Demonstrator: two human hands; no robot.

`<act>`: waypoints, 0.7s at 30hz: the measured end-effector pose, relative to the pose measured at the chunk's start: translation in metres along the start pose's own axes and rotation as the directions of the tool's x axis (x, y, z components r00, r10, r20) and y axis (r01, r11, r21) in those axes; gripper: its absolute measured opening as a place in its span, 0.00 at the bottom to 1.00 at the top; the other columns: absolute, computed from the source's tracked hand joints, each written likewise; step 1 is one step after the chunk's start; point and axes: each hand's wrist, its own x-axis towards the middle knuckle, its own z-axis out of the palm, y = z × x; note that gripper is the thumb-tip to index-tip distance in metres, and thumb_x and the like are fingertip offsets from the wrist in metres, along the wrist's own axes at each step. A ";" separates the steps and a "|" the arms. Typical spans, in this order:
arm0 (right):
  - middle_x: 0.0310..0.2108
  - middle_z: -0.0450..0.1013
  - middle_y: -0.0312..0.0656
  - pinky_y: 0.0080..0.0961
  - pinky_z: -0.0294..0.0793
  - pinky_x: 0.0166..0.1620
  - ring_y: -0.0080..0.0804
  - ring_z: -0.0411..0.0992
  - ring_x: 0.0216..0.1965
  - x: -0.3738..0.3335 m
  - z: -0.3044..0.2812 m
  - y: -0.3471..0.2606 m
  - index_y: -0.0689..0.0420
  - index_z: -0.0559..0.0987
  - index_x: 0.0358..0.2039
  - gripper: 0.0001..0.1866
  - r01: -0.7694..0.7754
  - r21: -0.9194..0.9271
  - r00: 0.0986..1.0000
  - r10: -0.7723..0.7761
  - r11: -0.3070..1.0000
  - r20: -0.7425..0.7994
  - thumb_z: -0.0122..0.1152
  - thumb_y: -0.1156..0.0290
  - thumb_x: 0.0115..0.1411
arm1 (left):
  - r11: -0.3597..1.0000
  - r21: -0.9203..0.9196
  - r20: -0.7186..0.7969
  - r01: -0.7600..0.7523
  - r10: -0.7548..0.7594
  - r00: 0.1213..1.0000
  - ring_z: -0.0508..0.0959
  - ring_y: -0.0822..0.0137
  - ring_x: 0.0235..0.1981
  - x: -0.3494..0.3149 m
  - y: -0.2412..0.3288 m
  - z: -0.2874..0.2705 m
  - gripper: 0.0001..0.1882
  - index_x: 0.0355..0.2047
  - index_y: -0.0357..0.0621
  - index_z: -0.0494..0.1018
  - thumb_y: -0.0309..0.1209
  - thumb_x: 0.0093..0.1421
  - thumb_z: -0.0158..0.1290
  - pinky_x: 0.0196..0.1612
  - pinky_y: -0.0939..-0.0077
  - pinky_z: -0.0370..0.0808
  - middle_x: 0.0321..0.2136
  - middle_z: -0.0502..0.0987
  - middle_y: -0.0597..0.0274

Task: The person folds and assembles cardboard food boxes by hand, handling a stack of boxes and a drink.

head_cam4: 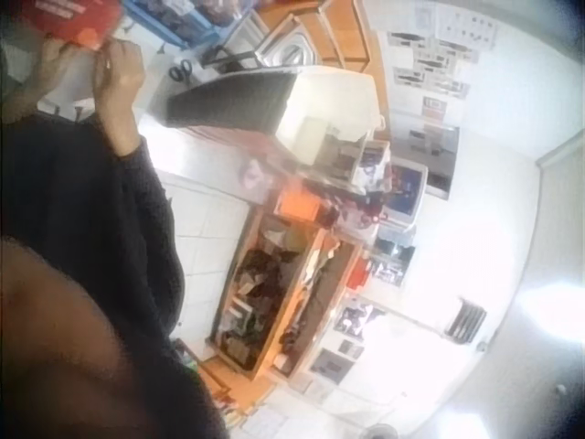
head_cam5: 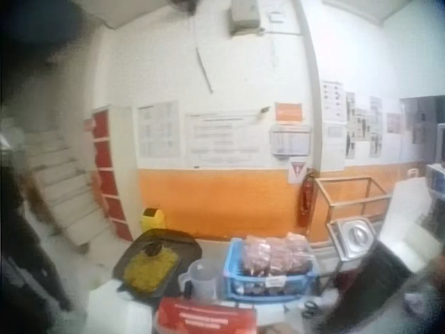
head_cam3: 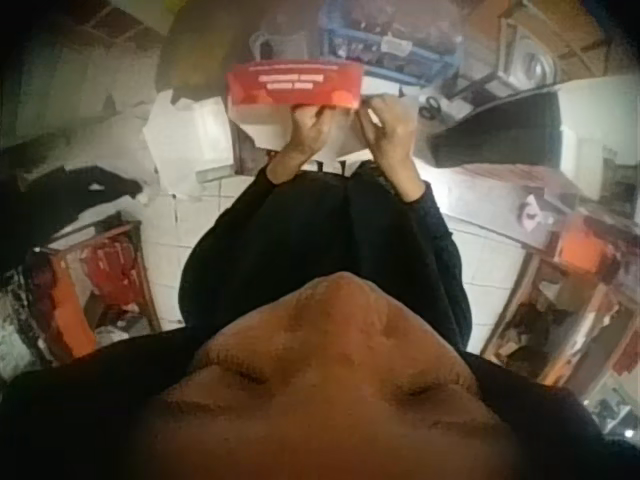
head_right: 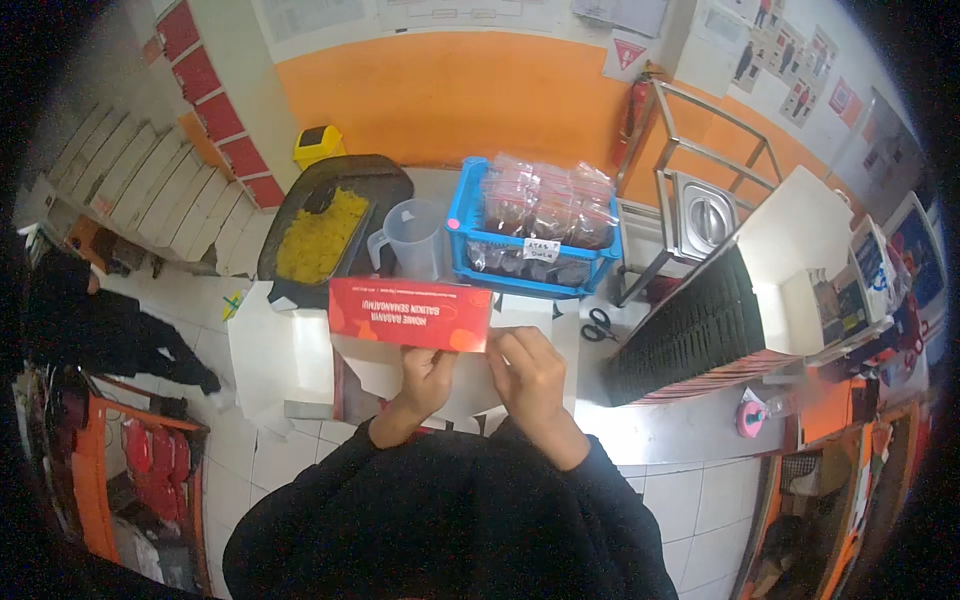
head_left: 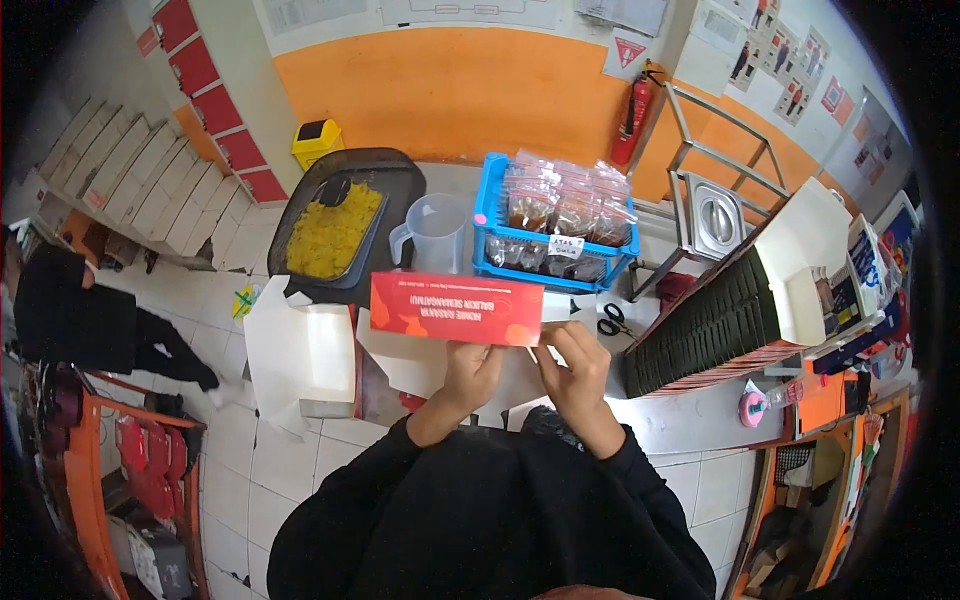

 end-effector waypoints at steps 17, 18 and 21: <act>0.27 0.75 0.44 0.30 0.71 0.32 0.40 0.74 0.30 0.001 0.016 -0.004 0.62 0.77 0.28 0.11 -0.084 0.164 0.980 0.052 0.983 0.193 0.71 0.80 0.44 | 0.985 0.161 -0.089 -0.069 0.084 0.992 0.80 0.51 0.29 -0.020 0.020 -0.006 0.06 0.37 0.33 0.74 0.20 0.59 0.51 0.30 0.62 0.74 0.26 0.78 0.48; 0.29 0.75 0.44 0.30 0.71 0.33 0.40 0.75 0.32 0.000 0.016 -0.002 0.61 0.77 0.30 0.13 -0.111 0.174 0.971 0.069 0.978 0.231 0.73 0.79 0.43 | 0.985 0.160 -0.092 -0.066 0.082 0.992 0.80 0.51 0.29 -0.021 0.021 -0.007 0.06 0.37 0.33 0.74 0.20 0.59 0.51 0.30 0.62 0.74 0.26 0.78 0.48; 0.40 0.73 0.47 0.33 0.72 0.40 0.42 0.73 0.43 0.008 0.018 -0.001 0.59 0.75 0.42 0.27 -0.029 0.135 0.985 0.005 0.990 0.173 0.77 0.74 0.40 | 0.990 0.106 -0.028 0.090 -0.088 0.996 0.80 0.51 0.30 -0.022 0.025 -0.016 0.07 0.37 0.31 0.73 0.21 0.59 0.51 0.31 0.64 0.74 0.28 0.77 0.46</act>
